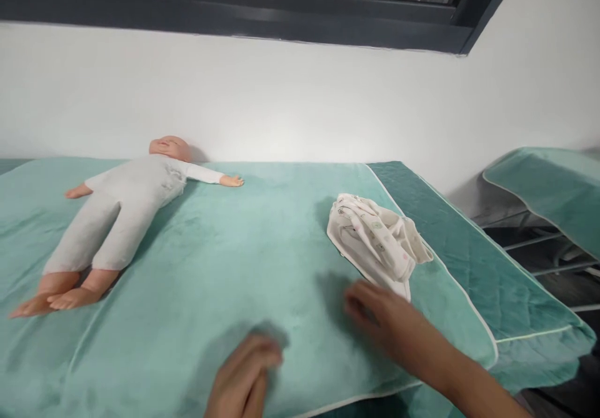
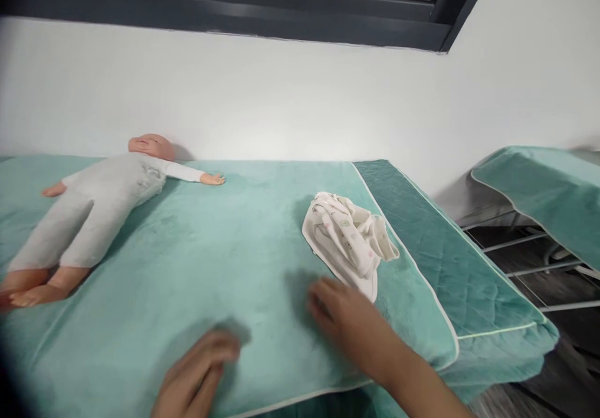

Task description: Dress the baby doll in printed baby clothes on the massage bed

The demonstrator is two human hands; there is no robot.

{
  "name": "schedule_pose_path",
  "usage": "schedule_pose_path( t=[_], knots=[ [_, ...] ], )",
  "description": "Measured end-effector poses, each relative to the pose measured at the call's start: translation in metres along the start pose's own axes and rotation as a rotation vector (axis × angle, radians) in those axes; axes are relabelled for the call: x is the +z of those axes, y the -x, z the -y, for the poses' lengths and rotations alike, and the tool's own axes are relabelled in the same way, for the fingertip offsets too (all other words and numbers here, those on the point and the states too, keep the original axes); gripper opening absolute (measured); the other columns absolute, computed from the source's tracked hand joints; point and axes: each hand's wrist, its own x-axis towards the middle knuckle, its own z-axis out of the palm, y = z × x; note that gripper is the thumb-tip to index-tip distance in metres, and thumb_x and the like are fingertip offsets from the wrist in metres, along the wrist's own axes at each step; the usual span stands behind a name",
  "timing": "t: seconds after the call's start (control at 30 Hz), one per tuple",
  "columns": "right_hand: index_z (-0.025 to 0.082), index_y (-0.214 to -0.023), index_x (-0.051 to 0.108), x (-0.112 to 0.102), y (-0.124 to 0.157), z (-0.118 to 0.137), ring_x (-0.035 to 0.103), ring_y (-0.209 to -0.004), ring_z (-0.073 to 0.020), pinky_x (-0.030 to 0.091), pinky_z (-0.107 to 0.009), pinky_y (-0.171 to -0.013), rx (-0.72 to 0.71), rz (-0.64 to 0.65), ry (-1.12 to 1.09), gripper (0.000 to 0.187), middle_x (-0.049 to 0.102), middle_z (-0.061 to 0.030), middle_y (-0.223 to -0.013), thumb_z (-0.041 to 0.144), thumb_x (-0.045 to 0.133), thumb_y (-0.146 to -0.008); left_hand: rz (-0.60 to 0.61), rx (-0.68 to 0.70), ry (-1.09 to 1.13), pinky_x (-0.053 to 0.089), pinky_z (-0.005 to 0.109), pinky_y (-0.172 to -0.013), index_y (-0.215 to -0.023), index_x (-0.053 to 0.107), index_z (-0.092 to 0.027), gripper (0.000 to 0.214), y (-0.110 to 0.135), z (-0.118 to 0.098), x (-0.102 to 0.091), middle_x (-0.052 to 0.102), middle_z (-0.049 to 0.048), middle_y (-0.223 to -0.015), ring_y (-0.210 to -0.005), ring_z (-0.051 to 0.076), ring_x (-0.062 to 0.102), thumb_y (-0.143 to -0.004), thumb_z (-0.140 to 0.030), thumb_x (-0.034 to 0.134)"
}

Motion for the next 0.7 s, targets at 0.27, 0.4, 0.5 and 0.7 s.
schedule_pose_path(
  t=[0.27,0.4,0.5,0.7],
  knots=[
    [0.013,-0.107,0.059,0.008,-0.106,-0.011,0.067,-0.093,-0.0309,0.042,-0.033,-0.066,0.269,-0.334,0.6,0.019,0.069,-0.018,-0.099,0.026,0.047,-0.099,-0.095,-0.046,0.752,0.055,0.032,-0.076,-0.097,0.071,-0.019,0.02,-0.216,-0.068,0.021,0.07,0.0104,-0.101,-0.094,0.022,0.065,-0.085,-0.015,0.055],
    [0.017,-0.092,0.059,0.006,-0.12,-0.018,0.064,-0.072,-0.0216,0.036,-0.03,-0.06,0.228,-0.368,0.298,0.018,0.07,-0.0094,-0.082,0.018,0.042,-0.097,0.009,-0.166,1.05,0.058,0.037,-0.075,-0.107,0.068,-0.015,0.023,-0.256,-0.065,0.017,0.068,0.0153,-0.11,-0.094,0.023,0.068,-0.088,-0.026,0.064],
    [0.02,-0.084,0.056,-0.001,-0.129,-0.009,0.057,-0.067,-0.0164,0.039,-0.027,-0.063,0.023,-0.494,-0.098,0.019,0.065,-0.0022,-0.074,0.029,0.046,-0.098,0.173,-0.129,1.259,0.057,0.039,-0.086,-0.112,0.067,-0.014,0.036,-0.264,-0.057,0.01,0.07,0.0143,-0.109,-0.093,0.022,0.07,-0.09,-0.042,0.067],
    [0.02,-0.083,0.056,0.006,-0.157,0.045,0.053,-0.072,-0.0139,0.038,-0.026,-0.067,-0.293,-0.399,-0.35,0.017,0.061,0.001,-0.077,0.026,0.047,-0.097,0.218,-0.096,1.557,0.055,0.038,-0.089,-0.093,0.07,-0.012,0.053,-0.255,-0.043,-0.012,0.068,0.0075,-0.074,-0.09,0.025,0.07,-0.08,-0.064,0.068]
  ],
)
